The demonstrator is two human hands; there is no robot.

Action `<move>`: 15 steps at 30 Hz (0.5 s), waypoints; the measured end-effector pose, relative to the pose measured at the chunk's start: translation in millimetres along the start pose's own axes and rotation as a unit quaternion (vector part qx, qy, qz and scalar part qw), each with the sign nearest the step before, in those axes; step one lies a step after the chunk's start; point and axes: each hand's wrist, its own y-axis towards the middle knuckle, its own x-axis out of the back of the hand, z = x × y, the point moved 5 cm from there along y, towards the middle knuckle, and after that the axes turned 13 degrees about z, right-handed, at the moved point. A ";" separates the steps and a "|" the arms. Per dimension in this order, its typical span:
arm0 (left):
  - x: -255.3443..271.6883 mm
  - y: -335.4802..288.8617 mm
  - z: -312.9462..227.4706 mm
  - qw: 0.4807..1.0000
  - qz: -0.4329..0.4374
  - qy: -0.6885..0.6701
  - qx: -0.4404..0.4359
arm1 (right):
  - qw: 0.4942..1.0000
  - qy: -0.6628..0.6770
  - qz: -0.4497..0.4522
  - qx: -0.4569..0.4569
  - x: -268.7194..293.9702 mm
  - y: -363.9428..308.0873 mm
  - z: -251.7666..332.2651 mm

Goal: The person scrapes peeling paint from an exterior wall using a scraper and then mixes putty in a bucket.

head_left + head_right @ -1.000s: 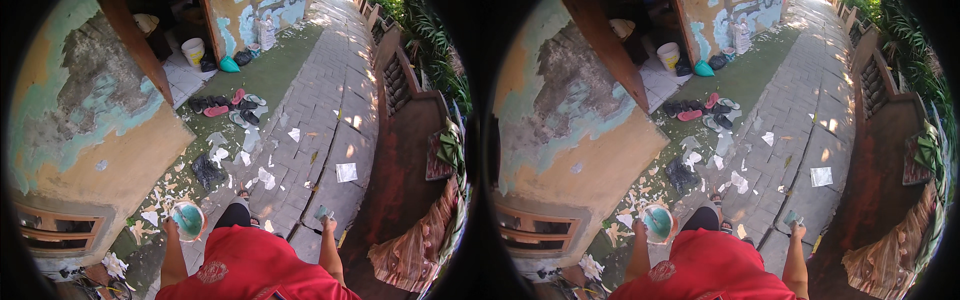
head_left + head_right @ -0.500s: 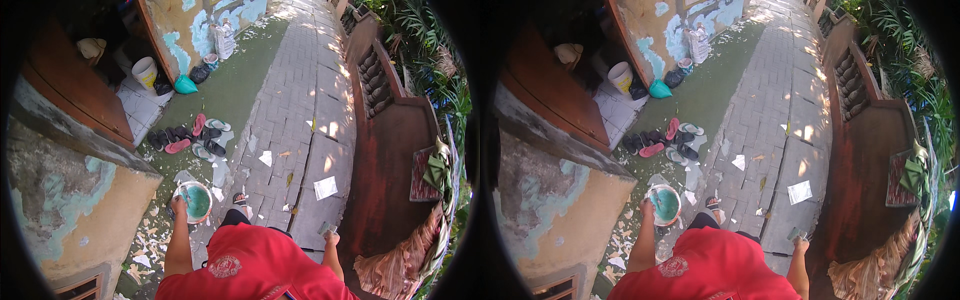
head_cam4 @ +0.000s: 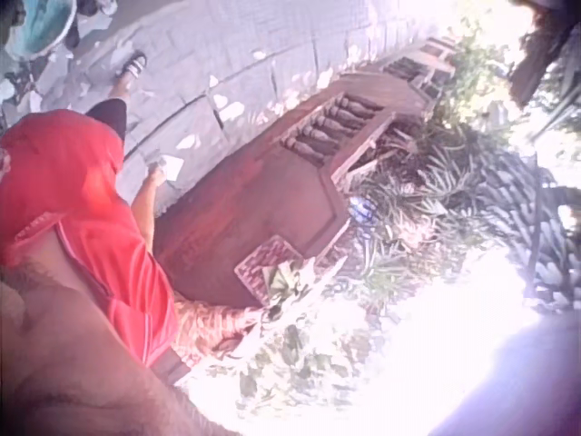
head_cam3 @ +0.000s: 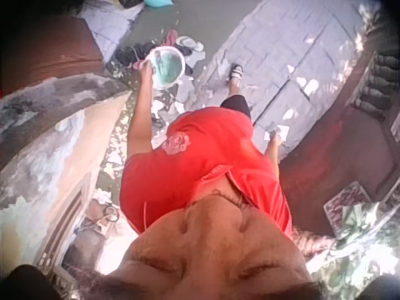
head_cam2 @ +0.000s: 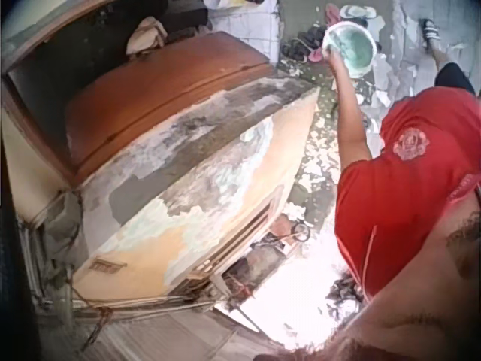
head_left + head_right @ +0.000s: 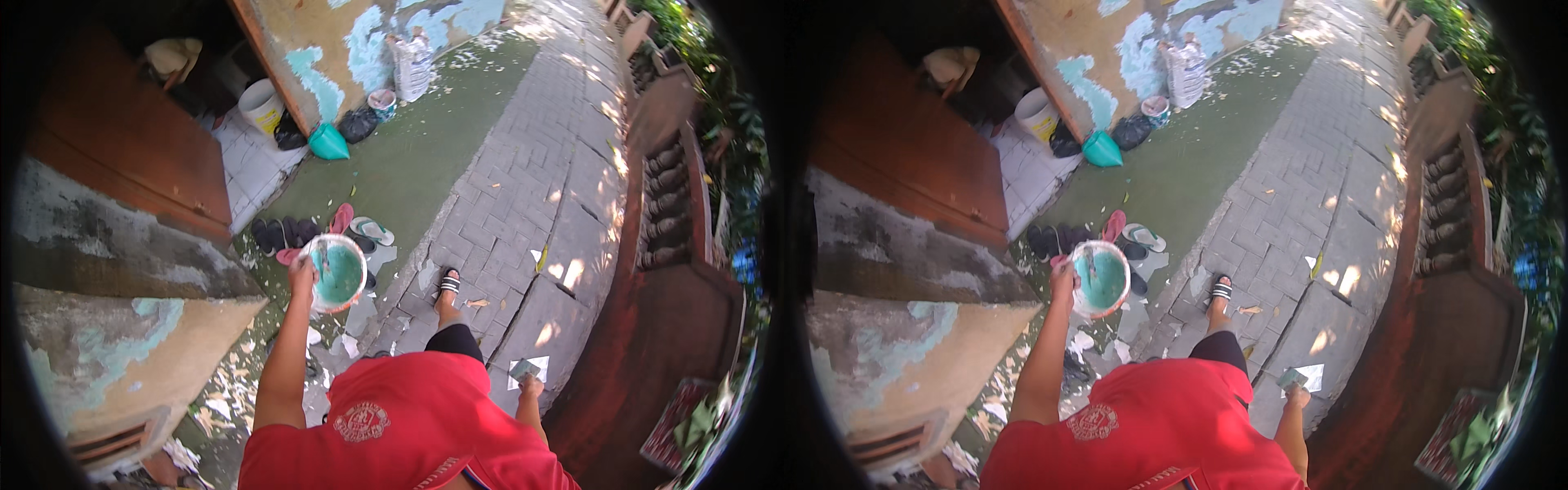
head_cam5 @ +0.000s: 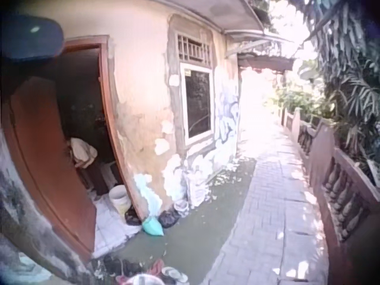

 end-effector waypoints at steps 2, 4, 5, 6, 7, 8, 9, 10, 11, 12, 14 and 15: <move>-33.6 36.9 -25.0 1.000 -0.004 0.010 -0.010 | 0.996 -0.042 0.069 0.036 -22.5 59.9 71.8; -82.1 56.4 -58.7 0.999 -0.026 0.001 -0.018 | 0.991 0.006 0.089 0.100 -48.9 93.2 152.7; -90.4 68.4 -74.0 0.999 -0.050 0.007 -0.016 | 0.987 0.014 0.117 0.114 -77.9 105.2 196.7; -91.7 78.8 -86.3 0.997 -0.077 0.014 -0.012 | 0.981 0.020 0.147 0.124 -105.2 111.3 238.2; -98.1 90.3 -98.1 0.997 -0.077 0.005 -0.020 | 0.969 0.006 0.186 0.160 -127.8 118.0 285.3; -106.6 103.1 -110.0 0.997 -0.074 -0.005 -0.029 | 0.955 -0.007 0.223 0.196 -148.2 125.2 331.6; -120.8 118.9 -120.8 0.997 -0.066 -0.019 -0.039 | 0.942 -0.012 0.235 0.240 -163.2 136.7 380.4; -139.2 134.8 -131.9 0.997 -0.066 -0.032 -0.039 | 0.926 -0.016 0.247 0.284 -180.5 145.5 427.5; -152.9 146.4 -143.4 0.996 -0.072 -0.037 -0.039 | 0.930 -0.045 0.248 0.267 -205.9 145.4 465.0; -162.9 158.7 -153.2 0.995 -0.080 -0.044 -0.042 | 0.932 -0.072 0.249 0.252 -230.4 142.2 497.6; -188.7 194.1 -163.5 0.994 -0.076 -0.062 -0.047 | 0.898 -0.055 0.323 0.293 -274.8 141.8 556.6; -196.3 208.5 -163.9 0.993 -0.083 -0.068 -0.046 | 0.893 -0.052 0.339 0.291 -304.0 130.0 575.5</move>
